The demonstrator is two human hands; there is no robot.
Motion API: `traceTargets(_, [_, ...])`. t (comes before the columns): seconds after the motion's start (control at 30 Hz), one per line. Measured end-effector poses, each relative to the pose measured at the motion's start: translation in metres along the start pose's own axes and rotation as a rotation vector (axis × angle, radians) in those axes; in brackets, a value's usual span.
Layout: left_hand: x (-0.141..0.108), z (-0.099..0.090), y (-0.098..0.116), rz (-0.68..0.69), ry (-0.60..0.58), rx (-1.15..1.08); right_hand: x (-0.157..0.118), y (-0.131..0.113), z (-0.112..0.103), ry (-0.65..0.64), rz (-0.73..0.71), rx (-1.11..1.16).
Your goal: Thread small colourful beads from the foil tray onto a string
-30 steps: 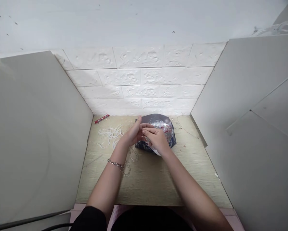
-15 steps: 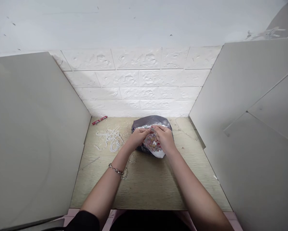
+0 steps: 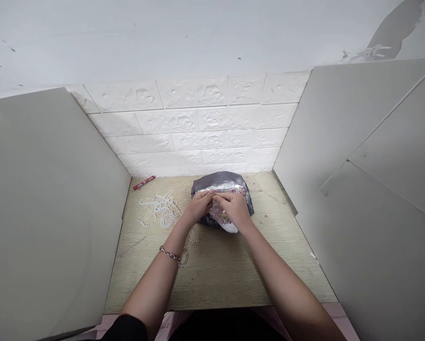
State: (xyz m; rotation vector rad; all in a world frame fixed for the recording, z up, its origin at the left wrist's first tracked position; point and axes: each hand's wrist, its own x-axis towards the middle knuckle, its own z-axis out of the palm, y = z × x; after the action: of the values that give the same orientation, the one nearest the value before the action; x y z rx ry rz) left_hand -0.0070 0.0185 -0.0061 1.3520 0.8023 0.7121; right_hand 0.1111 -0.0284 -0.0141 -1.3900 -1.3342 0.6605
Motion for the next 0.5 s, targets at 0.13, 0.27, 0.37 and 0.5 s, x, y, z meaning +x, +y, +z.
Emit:
traceTargets(0.13, [0.0021,-0.0020,-0.0017,-0.001,-0.003,0.039,-0.0034,0.0014,0.0009,0.028,-0.097,-0.121])
traceTargets(0.27, [0.0006,-0.0048,0.0015,-0.051,-0.027,0.089,-0.0030,0.0003,0.0004,0.173,0.034,0.101])
traceTargets(0.37, [-0.0019,-0.0047,0.0047,-0.057,-0.053,0.117,-0.0004,0.0010,0.0022,0.213,0.276,0.503])
traceTargets(0.5, [-0.0040,-0.0042,0.0070,0.028,0.026,0.254,0.0027,0.0025,0.0066,0.238,0.381,0.845])
